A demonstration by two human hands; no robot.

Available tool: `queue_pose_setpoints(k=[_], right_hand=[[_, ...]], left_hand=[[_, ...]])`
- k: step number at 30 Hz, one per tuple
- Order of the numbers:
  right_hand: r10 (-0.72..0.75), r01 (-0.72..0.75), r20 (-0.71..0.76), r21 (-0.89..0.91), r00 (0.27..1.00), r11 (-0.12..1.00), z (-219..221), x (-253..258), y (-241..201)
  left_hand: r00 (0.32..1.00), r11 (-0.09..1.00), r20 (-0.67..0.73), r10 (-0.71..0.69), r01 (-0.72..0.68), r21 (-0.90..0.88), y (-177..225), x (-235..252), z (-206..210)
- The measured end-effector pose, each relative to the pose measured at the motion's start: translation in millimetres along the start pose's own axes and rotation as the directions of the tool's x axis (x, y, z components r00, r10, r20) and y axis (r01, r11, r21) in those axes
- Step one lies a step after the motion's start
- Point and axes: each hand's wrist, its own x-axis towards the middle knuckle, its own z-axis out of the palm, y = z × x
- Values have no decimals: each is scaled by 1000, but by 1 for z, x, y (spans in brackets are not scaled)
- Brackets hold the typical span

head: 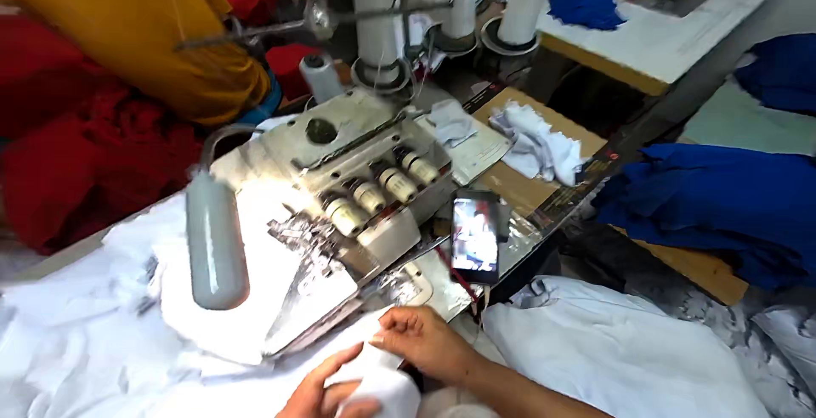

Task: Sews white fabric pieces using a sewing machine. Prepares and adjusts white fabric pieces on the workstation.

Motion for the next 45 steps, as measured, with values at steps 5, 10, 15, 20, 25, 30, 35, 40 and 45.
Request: queue_pose_setpoints(k=[5,10,15,20,25,30,35,40,45], right_hand=[[172,-172,-9,50,985,984,5,-1,-3],[187,-186,-21,43,982,982,7,-2,1],[147,-145,-15,68,989,987,9,-5,4],[194,-189,-40,109,980,976,9,-6,7],[191,-191,9,104,982,976,8,-6,3],[191,-192,36,26,981,981,5,-8,5],[214,-215,60,12,975,977,2,-7,7],[236,-237,103,2,966,971,-1,-5,5],[254,-257,120,14,960,966,-4,-2,3]], left_hand=[[948,955,-314,-48,136,264,-40,6,-3],[986,992,-168,16,-37,-125,-3,2,11],[917,963,-383,-111,194,186,-38,12,13],[921,975,-372,-113,176,139,-41,7,13],[967,991,-238,-91,65,-118,-27,7,14],[913,962,-328,-244,271,40,-50,16,8],[897,943,-311,-315,332,2,-51,18,8],[903,947,-309,-298,320,24,-51,17,8],[929,960,-302,-214,257,109,-51,18,7]])
